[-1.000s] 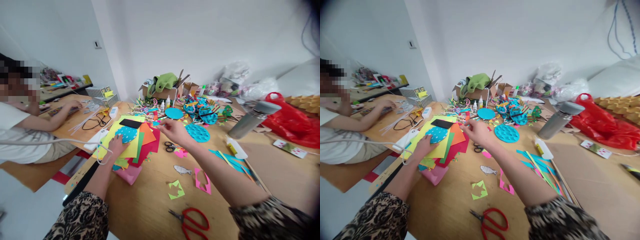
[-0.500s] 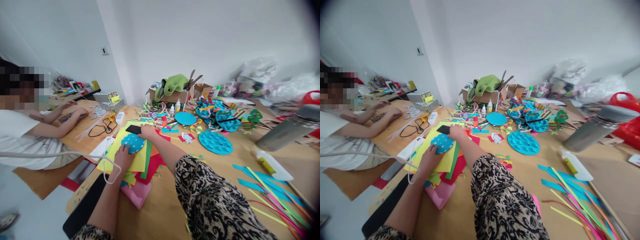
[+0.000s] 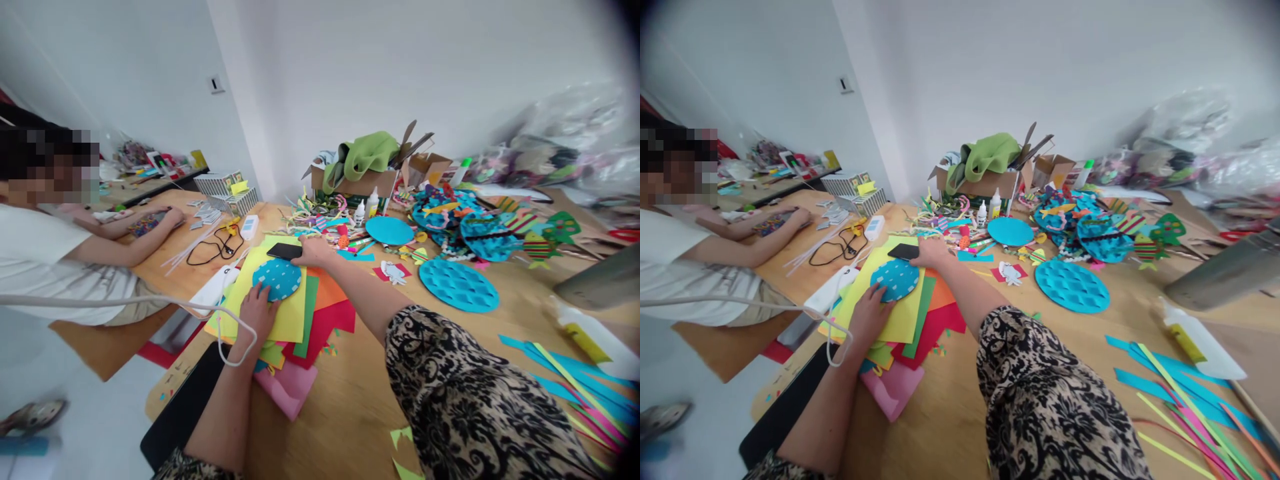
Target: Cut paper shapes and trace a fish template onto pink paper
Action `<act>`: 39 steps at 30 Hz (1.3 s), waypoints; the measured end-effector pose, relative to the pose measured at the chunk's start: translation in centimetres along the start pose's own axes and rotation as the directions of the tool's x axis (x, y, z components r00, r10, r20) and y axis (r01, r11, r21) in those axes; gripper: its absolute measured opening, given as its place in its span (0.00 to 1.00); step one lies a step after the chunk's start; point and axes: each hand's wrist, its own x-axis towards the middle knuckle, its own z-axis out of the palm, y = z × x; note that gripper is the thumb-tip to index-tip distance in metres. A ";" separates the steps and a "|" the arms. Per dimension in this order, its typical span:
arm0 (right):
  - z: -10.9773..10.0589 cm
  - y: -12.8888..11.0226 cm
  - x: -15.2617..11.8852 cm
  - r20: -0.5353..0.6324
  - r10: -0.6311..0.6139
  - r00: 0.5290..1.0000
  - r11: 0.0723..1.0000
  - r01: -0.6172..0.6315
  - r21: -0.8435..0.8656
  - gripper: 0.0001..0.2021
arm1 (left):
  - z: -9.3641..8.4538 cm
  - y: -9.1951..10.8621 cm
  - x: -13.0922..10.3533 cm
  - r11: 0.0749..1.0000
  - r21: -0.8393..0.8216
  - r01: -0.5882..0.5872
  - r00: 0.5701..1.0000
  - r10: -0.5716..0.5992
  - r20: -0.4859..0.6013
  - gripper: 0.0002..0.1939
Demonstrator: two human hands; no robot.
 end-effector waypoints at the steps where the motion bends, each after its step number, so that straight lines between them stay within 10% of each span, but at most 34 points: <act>1: -0.2 0.7 -0.1 -0.006 0.008 1.000 1.000 -0.008 0.001 0.35 | 0.1 -0.1 0.0 1.000 -0.005 0.004 1.000 -0.004 0.002 0.20; 11: 0.1 6.6 -3.3 -0.088 0.156 0.984 0.988 -0.157 -0.001 0.34 | 0.2 -0.4 0.1 0.999 -0.048 0.022 1.000 -0.021 0.020 0.19; 19: -1.2 0.9 -8.3 -0.064 -0.180 0.981 0.981 0.184 0.055 0.32 | -1.4 -0.9 0.5 0.981 -0.183 0.060 0.997 -0.068 -0.037 0.22; 22: -0.7 -2.1 -11.4 0.016 -0.549 0.836 0.833 0.545 0.095 0.38 | -2.0 -0.8 0.7 0.979 -0.205 0.016 1.000 -0.020 -0.017 0.23; 26: 0.0 -4.4 -13.8 0.111 -0.690 0.715 0.722 0.690 0.042 0.27 | -3.3 -0.9 0.3 0.980 -0.197 -0.029 0.994 0.048 0.095 0.23; 33: -0.2 -5.5 -13.8 0.101 -0.639 0.762 0.769 0.636 0.061 0.11 | -6.9 -1.3 -2.5 0.973 -0.181 -0.143 0.935 0.193 0.296 0.29; 39: -2.0 -6.5 -13.2 -0.001 -0.397 0.918 0.894 0.387 0.228 0.12 | -7.6 -1.1 -3.6 0.982 -0.088 -0.167 0.916 0.187 0.355 0.38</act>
